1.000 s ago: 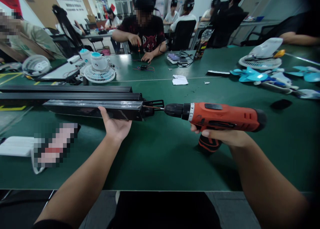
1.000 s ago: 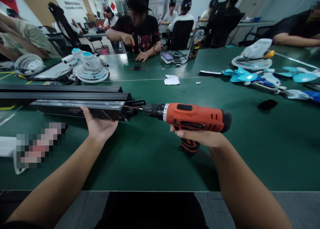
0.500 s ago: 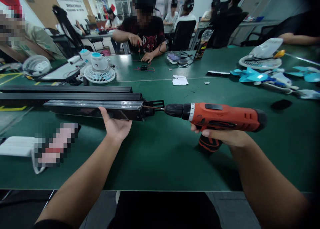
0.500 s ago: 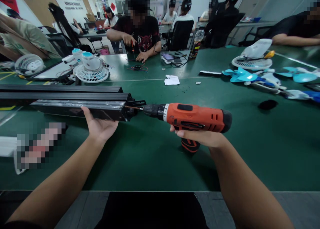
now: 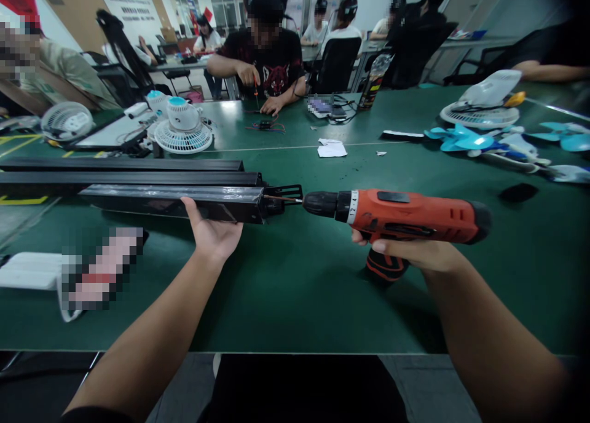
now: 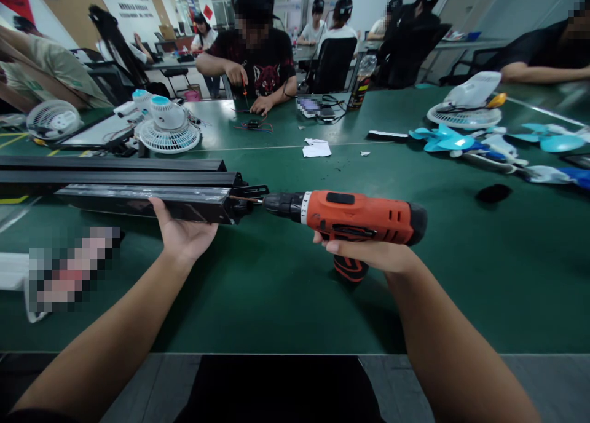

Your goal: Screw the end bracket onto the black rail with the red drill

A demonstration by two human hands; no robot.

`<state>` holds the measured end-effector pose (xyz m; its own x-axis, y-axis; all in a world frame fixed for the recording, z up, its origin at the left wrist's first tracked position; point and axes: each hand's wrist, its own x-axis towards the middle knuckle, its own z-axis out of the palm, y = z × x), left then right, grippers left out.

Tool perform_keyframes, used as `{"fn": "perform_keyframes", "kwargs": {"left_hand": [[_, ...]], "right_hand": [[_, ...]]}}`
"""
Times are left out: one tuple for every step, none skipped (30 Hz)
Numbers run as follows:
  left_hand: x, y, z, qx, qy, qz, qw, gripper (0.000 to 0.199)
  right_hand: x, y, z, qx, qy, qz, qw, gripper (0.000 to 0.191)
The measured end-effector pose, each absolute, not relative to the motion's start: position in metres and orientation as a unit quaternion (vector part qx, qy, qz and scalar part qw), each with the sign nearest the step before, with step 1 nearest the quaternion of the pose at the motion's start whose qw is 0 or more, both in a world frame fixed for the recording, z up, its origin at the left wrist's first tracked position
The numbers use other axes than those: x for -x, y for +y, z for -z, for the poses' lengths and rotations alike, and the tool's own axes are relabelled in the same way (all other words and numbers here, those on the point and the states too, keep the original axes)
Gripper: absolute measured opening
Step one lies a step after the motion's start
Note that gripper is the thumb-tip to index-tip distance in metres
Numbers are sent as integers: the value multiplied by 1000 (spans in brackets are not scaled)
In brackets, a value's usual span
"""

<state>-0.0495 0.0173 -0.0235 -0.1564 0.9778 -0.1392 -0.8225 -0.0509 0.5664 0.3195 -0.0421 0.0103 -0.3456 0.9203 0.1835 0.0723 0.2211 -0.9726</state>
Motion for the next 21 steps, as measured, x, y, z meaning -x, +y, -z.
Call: {"fn": "perform_keyframes", "kwargs": {"left_hand": [[50, 18, 24, -141, 265, -711, 636, 86], [51, 18, 25, -138, 259, -711, 639, 85], [52, 19, 26, -136, 253, -710, 643, 85], [53, 19, 27, -134, 248, -709, 646, 85], [53, 20, 28, -133, 246, -707, 650, 85], [54, 20, 28, -132, 246, -705, 652, 85], [55, 20, 29, -133, 247, -703, 653, 85], [55, 20, 29, -135, 249, -702, 653, 86], [55, 20, 29, -137, 251, -703, 652, 87], [54, 20, 29, -139, 255, -704, 648, 88], [54, 20, 28, -142, 259, -706, 644, 89], [53, 20, 28, -145, 263, -707, 640, 90], [53, 20, 28, -147, 266, -709, 637, 91], [53, 20, 28, -150, 267, -709, 635, 91], [53, 20, 29, -152, 266, -709, 635, 91], [54, 21, 30, -154, 263, -708, 637, 91], [55, 21, 31, -154, 259, -707, 640, 90], [56, 22, 33, -154, 255, -705, 644, 89], [57, 23, 34, -151, 253, -703, 647, 89], [58, 24, 35, -149, 250, -702, 650, 88], [59, 24, 36, -147, 247, -703, 651, 88]], "right_hand": [[-320, -42, -11, 379, -655, -496, 427, 22], [-320, -42, -11, 375, -656, -497, 427, 22], [-320, -42, -11, 371, -657, -497, 428, 21], [-320, -42, -11, 368, -658, -497, 430, 20], [-320, -42, -10, 366, -658, -496, 432, 20], [-321, -42, -10, 364, -658, -496, 433, 19], [-321, -41, -9, 362, -659, -497, 433, 20], [-322, -41, -8, 359, -661, -497, 433, 20], [-322, -41, -7, 357, -662, -498, 431, 20], [-322, -40, -6, 353, -665, -498, 430, 20], [-323, -39, -6, 349, -667, -498, 431, 19], [-322, -39, -5, 344, -669, -496, 433, 19], [-322, -39, -5, 339, -671, -495, 436, 18], [-322, -39, -6, 333, -672, -494, 439, 17], [-321, -38, -6, 329, -673, -494, 441, 17], [-321, -39, -7, 325, -674, -495, 442, 17], [-320, -39, -7, 324, -674, -495, 443, 17], [-320, -39, -8, 325, -674, -494, 443, 16], [-319, -39, -8, 331, -673, -493, 442, 16], [-319, -39, -8, 341, -671, -490, 439, 16], [-319, -39, -9, 354, -669, -488, 435, 16]]}}
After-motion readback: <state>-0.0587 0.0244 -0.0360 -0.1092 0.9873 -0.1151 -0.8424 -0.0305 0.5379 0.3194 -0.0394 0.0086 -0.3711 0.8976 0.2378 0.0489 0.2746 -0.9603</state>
